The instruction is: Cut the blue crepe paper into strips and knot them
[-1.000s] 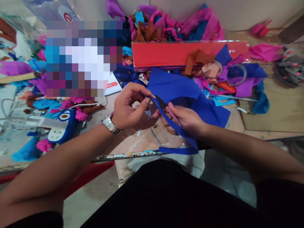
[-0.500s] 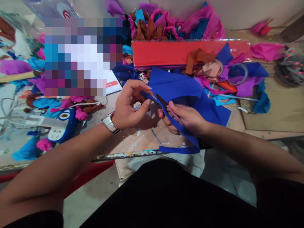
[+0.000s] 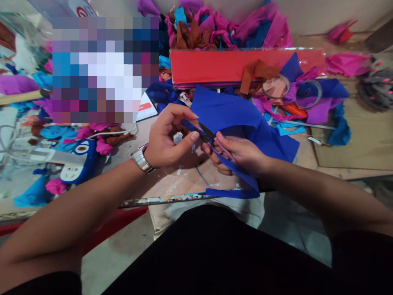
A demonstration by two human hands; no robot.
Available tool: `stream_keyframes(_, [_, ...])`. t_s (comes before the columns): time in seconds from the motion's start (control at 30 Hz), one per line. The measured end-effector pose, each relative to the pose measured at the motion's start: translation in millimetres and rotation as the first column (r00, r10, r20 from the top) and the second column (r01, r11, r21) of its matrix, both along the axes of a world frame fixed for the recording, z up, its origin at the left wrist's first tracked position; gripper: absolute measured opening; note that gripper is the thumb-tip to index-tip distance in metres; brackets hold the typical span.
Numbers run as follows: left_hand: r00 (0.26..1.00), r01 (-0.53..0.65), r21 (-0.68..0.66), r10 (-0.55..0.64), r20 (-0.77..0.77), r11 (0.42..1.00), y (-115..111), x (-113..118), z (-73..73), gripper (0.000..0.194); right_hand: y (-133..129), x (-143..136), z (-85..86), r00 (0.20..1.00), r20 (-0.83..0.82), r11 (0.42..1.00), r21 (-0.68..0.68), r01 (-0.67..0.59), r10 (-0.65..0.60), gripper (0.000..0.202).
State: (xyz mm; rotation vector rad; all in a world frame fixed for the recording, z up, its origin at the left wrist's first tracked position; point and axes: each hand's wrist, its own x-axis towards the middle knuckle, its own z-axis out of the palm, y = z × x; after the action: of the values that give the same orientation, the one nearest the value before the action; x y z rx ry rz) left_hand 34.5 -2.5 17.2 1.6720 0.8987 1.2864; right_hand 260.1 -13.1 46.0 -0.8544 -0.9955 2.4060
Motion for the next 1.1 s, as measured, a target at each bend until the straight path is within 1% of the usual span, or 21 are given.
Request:
stream_keyframes(0.13, [1.000,0.004,0.015,-0.004,0.002,1.000,-0.8,2.2,2.6,0.046,-1.0,-1.3,1.1,1.000,-0.010,0.999,-0.032,-0.005,0.005,0.040])
stream_keyframes(0.27, [1.000,-0.007,-0.012,0.007,0.002,1.000,-2.0,3.8,4.2,0.046,-1.6,-2.5,0.9,1.000,0.002,0.999,-0.041,-0.001,0.002,0.040])
stream_keyframes(0.4, [1.000,0.005,-0.015,-0.005,0.006,1.000,-2.1,3.7,2.1,0.045,-2.3,-3.7,-0.5,1.000,-0.012,0.999,-0.046,-0.004,0.004,0.039])
stream_keyframes(0.53, [0.998,0.045,0.060,-0.047,0.031,0.997,2.3,3.8,-4.1,0.043,-2.8,-4.3,-1.9,0.999,-0.033,0.998,-0.056,-0.023,0.021,0.040])
stream_keyframes(0.63, [0.995,0.062,0.118,-0.070,0.065,0.991,5.7,5.0,-7.4,0.040,-2.8,-3.6,-3.1,0.999,-0.046,0.999,-0.032,-0.022,0.021,0.039])
stream_keyframes(0.73, [0.995,0.037,0.127,-0.048,0.087,0.991,7.9,6.2,-7.8,0.035,-2.1,-1.7,-4.4,0.999,-0.042,1.000,0.003,-0.010,0.010,0.039])
stream_keyframes(0.87, [0.994,-0.011,0.143,-0.005,0.112,0.990,12.0,5.4,-7.5,0.029,-0.9,1.4,-4.4,0.999,-0.032,1.000,-0.017,-0.026,0.025,0.041])
stream_keyframes(1.1, [0.986,-0.030,0.141,0.007,0.165,0.990,16.2,3.9,-7.8,0.025,0.0,3.1,-4.8,0.999,-0.025,0.999,-0.021,-0.042,0.041,0.040])
